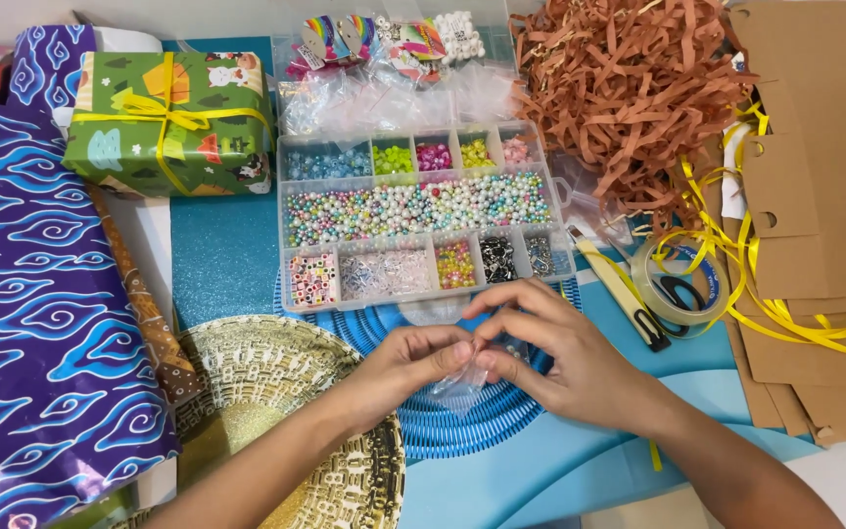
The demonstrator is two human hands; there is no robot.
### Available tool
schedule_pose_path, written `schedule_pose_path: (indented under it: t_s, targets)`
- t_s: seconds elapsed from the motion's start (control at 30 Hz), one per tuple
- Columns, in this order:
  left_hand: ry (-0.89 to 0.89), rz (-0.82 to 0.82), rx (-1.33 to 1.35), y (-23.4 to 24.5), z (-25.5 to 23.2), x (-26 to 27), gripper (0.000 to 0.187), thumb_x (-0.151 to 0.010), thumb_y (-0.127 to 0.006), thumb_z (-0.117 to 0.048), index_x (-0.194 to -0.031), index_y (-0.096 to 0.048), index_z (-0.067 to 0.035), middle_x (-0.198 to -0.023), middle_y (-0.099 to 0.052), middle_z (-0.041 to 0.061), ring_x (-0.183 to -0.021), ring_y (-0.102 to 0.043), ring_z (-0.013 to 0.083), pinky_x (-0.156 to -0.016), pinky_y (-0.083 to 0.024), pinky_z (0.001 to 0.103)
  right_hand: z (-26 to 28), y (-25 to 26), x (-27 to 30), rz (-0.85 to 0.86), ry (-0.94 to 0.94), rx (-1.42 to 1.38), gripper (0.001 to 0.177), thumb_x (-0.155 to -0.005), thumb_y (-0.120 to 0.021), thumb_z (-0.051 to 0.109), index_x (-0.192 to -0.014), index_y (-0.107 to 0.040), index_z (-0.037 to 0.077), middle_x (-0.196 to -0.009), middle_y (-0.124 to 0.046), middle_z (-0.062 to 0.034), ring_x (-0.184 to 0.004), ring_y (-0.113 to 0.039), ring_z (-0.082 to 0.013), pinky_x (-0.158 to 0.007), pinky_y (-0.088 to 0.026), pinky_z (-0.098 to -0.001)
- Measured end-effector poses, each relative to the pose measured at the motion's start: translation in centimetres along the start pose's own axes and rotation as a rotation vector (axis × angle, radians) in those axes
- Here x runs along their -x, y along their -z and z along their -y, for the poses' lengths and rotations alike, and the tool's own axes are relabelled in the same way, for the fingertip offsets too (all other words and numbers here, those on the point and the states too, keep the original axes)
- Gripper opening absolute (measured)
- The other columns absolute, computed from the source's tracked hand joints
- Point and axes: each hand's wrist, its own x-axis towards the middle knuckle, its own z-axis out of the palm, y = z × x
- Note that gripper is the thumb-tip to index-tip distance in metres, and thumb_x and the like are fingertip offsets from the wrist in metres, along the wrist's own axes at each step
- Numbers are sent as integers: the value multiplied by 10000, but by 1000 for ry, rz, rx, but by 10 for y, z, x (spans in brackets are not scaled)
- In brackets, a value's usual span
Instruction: Picking up small decorative beads from a plastic organizer and placing them into small transparent plastic bags.
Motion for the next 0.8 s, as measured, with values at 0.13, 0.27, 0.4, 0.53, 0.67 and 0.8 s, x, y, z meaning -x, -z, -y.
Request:
schedule_pose_path:
  t_s: [0.13,0.27,0.4,0.53,0.67,0.8]
  targets:
    - [5,-73,69,1,1,-2,344,-911,-666,-329,-1130,-729,-71,-1130,-753,87,-1084,-702,206,-1018,-522,342,-2,0,-1,61,-3,-11,187,-963,-638,306,-1037,-733,163,-1254,-623,-50,-1203,-594,-225,-1022,-440,-383]
    - [31,-61,186,2,7,-3,363,-916,-674,-239,-1214,-687,-30,-1145,-732,125,-1057,-690,235,-988,-538,382,-4,-4,-2,-3,50,82,225,-979,-588,333,-925,-734,170,-1230,-644,-32,-1162,-598,-226,-990,-431,-411]
    - [21,-18,236,3,8,-2,389,-930,-668,-244,-1252,-666,-26,-1164,-727,134,-1103,-690,258,-1044,-538,394,-3,-5,-2,-23,57,139,248,-985,-571,343,-903,-701,148,-1216,-655,-25,-1132,-609,-227,-980,-431,-411]
    - [-5,-45,152,6,16,-5,404,-914,-679,-231,-1265,-661,-33,-1218,-710,95,-1130,-666,203,-1036,-523,345,-4,-6,-3,-19,36,160,250,-977,-578,363,-871,-699,172,-1228,-653,-10,-1137,-595,-231,-986,-414,-433]
    - [40,-66,197,1,10,-4,405,-918,-657,-244,-1249,-658,-10,-1134,-736,168,-1058,-719,285,-1018,-565,407,-9,-6,-2,8,22,103,296,-995,-542,344,-883,-753,170,-1243,-658,-14,-1164,-581,-231,-990,-426,-415]
    - [15,-71,178,2,11,-6,409,-930,-642,-224,-1277,-648,-8,-1133,-739,168,-1046,-724,263,-1000,-575,383,-14,-5,-4,6,18,25,281,-999,-546,318,-923,-791,204,-1184,-683,7,-1143,-594,-201,-992,-425,-385]
